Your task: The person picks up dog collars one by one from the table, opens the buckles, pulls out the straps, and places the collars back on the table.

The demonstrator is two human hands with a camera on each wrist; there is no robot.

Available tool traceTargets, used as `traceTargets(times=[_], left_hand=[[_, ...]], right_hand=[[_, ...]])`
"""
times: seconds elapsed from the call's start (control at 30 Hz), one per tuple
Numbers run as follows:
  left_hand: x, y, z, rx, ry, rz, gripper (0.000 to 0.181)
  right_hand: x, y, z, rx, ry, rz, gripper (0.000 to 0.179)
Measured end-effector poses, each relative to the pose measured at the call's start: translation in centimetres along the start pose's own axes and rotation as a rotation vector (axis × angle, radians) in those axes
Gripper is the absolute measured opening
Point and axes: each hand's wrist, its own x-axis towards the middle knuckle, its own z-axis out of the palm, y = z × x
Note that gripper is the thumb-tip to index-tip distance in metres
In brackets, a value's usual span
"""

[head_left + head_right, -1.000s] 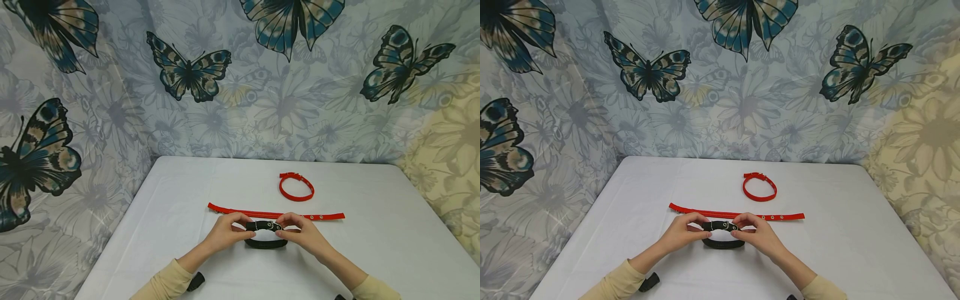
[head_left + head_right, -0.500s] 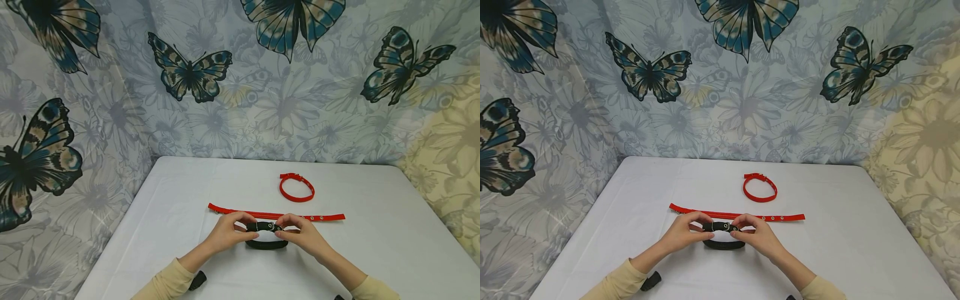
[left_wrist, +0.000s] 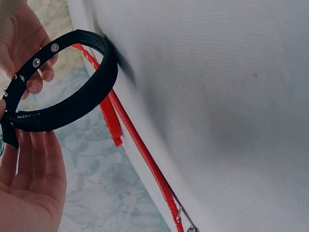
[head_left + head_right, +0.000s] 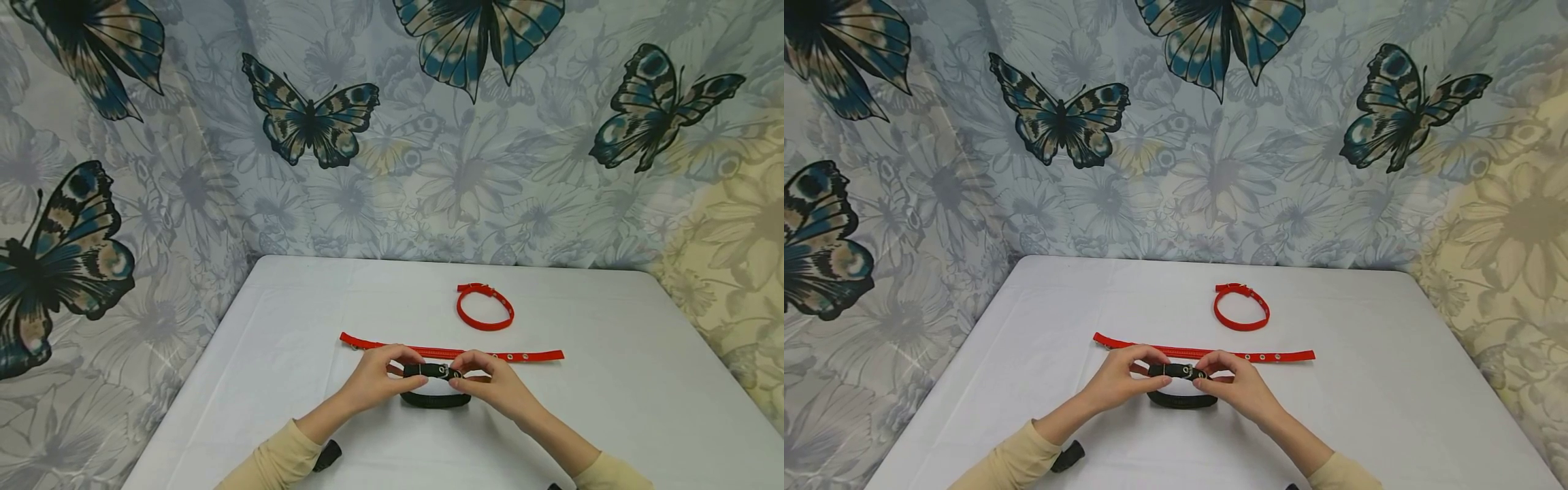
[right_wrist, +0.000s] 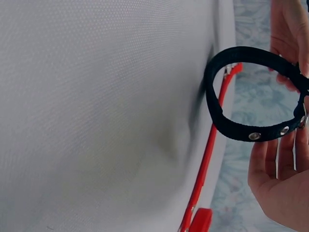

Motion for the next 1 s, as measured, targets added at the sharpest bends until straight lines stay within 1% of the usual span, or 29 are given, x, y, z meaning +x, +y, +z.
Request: traceTargets(times=[0.23, 0.4, 0.53, 0.67, 0.73, 0.87, 1.0], left_hand=[[0.0, 0.1, 0.0, 0.012, -0.015, 0.051, 0.020], [0.1, -0.1, 0.1, 0.019, -0.010, 0.051, 0.021], [0.1, 0.1, 0.4, 0.030, -0.008, 0.031, 0.023], [0.1, 0.2, 0.3, 0.033, -0.017, 0.040, 0.022], [0.1, 0.2, 0.2, 0.030, -0.017, 0.062, 0.022], [0.1, 0.3, 0.1, 0.026, -0.022, 0.065, 0.022], [0.1, 0.2, 0.2, 0.017, -0.020, 0.059, 0.020]], right_hand=[[0.2, -0.3, 0.2, -0.055, -0.005, -0.034, 0.031], [0.6, -0.8, 0.5, -0.108, -0.008, -0.089, 0.031], [0.8, -1.1, 0.6, -0.151, -0.006, -0.120, 0.029], [1.1, -1.0, 0.7, -0.187, -0.011, -0.155, 0.027], [1.1, -0.8, 0.8, -0.200, -0.011, -0.172, 0.026], [1.2, -0.7, 0.9, -0.211, -0.004, -0.185, 0.025], [1.1, -0.9, 1.1, -0.204, 0.003, -0.177, 0.023]])
